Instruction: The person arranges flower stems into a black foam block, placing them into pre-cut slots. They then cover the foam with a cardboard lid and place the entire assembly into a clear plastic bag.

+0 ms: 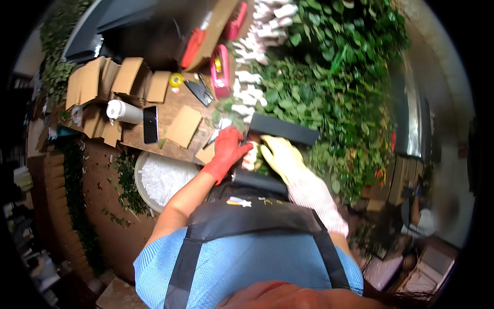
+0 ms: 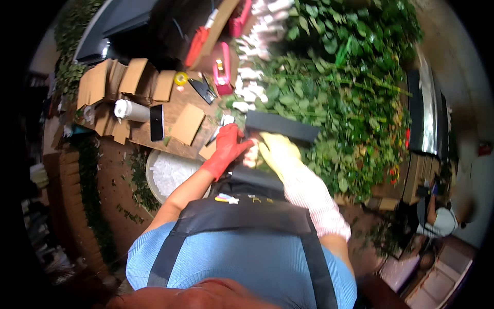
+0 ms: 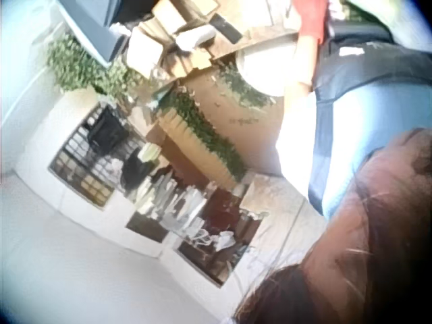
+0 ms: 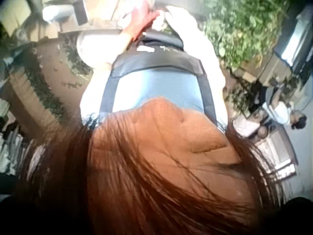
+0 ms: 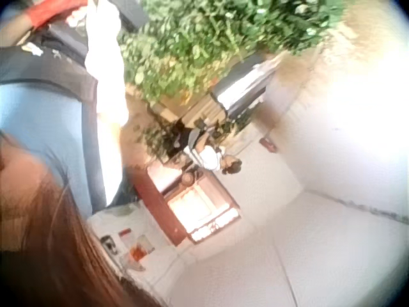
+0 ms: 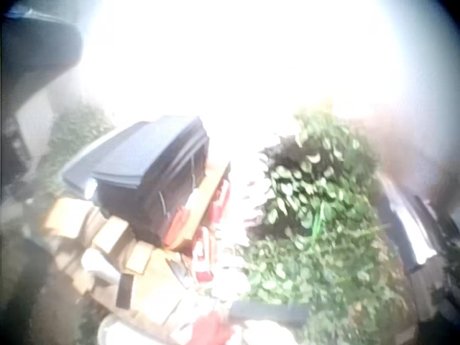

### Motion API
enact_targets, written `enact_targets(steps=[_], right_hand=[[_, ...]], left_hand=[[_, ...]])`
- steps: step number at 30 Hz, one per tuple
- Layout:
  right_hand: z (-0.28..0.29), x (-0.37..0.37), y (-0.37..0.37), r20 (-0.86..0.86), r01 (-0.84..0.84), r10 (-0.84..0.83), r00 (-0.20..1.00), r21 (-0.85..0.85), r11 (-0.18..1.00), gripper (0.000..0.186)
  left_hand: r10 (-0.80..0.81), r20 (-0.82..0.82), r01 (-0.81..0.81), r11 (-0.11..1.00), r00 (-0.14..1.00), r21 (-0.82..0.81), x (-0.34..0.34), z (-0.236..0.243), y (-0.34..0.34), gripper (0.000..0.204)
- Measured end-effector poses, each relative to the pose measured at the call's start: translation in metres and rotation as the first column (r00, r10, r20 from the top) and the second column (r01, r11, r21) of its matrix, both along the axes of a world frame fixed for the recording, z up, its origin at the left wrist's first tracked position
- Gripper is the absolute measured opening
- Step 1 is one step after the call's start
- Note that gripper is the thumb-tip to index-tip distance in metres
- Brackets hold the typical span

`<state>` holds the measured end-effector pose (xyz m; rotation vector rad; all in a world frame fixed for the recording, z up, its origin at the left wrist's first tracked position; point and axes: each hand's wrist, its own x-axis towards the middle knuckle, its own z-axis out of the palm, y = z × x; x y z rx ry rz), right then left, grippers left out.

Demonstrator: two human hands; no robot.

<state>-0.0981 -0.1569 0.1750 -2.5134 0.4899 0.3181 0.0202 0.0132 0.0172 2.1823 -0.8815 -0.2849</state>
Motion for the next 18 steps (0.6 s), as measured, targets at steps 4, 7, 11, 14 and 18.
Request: enact_targets(steps=[4, 7, 11, 14, 18], right_hand=[[0.037, -0.043, -0.007, 0.005, 0.249, -0.299, 0.954, 0.54, 0.804, 0.038], [0.044, -0.054, -0.004, 0.05, 0.232, -0.321, 0.946, 0.589, 0.774, 0.039], [0.041, -0.045, 0.008, 0.264, -0.012, -0.1, 0.959, 0.394, 0.919, 0.041], [0.05, -0.036, 0.019, 0.181, 0.031, -0.166, 0.969, 0.582, 0.812, 0.041], [0.068, -0.03, 0.013, 0.166, -0.028, -0.309, 0.936, 0.913, 0.408, 0.06]], left_hand=[[0.249, 0.654, -0.093, 0.96, 0.714, -0.264, 0.124, 0.094, 0.017, 0.032], [0.502, 0.797, -0.191, 0.865, 0.334, -0.464, 0.259, 0.181, 0.01, 0.053], [0.387, 0.875, -0.542, 0.82, 0.289, -0.183, 0.327, 0.271, 0.009, 0.062], [0.425, 0.658, -0.343, 0.903, 0.622, -0.259, 0.28, 0.305, 0.004, 0.057], [0.418, 0.672, 0.185, 0.751, 0.611, -0.634, 0.138, 0.28, 0.008, 0.041]])
